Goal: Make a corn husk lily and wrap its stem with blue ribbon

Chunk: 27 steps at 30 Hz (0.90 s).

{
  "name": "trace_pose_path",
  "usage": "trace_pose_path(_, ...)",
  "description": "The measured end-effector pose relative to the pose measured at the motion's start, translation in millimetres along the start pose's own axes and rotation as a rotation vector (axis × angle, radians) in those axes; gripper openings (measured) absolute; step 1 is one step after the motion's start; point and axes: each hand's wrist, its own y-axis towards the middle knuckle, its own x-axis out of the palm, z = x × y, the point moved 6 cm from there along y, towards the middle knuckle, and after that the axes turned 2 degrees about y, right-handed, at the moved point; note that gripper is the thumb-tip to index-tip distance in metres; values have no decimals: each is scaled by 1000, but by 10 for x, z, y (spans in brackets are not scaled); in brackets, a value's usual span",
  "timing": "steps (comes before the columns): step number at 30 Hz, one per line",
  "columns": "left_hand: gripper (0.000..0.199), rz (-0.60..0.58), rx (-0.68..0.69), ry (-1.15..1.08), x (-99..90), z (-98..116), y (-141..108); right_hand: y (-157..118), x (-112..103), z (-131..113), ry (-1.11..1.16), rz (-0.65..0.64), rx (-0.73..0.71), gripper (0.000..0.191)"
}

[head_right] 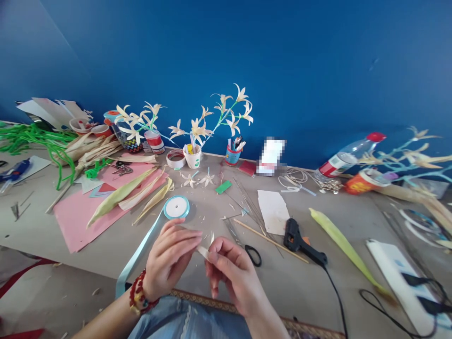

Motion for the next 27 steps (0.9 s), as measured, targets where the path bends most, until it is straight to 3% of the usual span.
trace_pose_path(5, 29, -231, -656, -657, 235, -255, -80, -70, 2, -185, -256, 48, -105, 27)
trace_pose_path(7, 25, -276, -805, -859, 335, -267, -124, -77, 24, -211, -322, 30, -117, 28)
trace_pose_path(10, 24, -244, -937, -1041, 418, -297, -175, -69, 7, -196, -341, 12, -102, 27)
trace_pose_path(15, 26, -216, -990, -1105, 451, -333, -215, -65, -102, -241, -297, 106, -157, 26)
trace_pose_path(21, 26, -229, -948, -1070, 465, -309, -214, -38, 25, -252, -461, 17, -184, 19)
trace_pose_path(27, 29, -252, -890, -998, 419, -232, -127, -3, 40, -232, -505, 21, -206, 15)
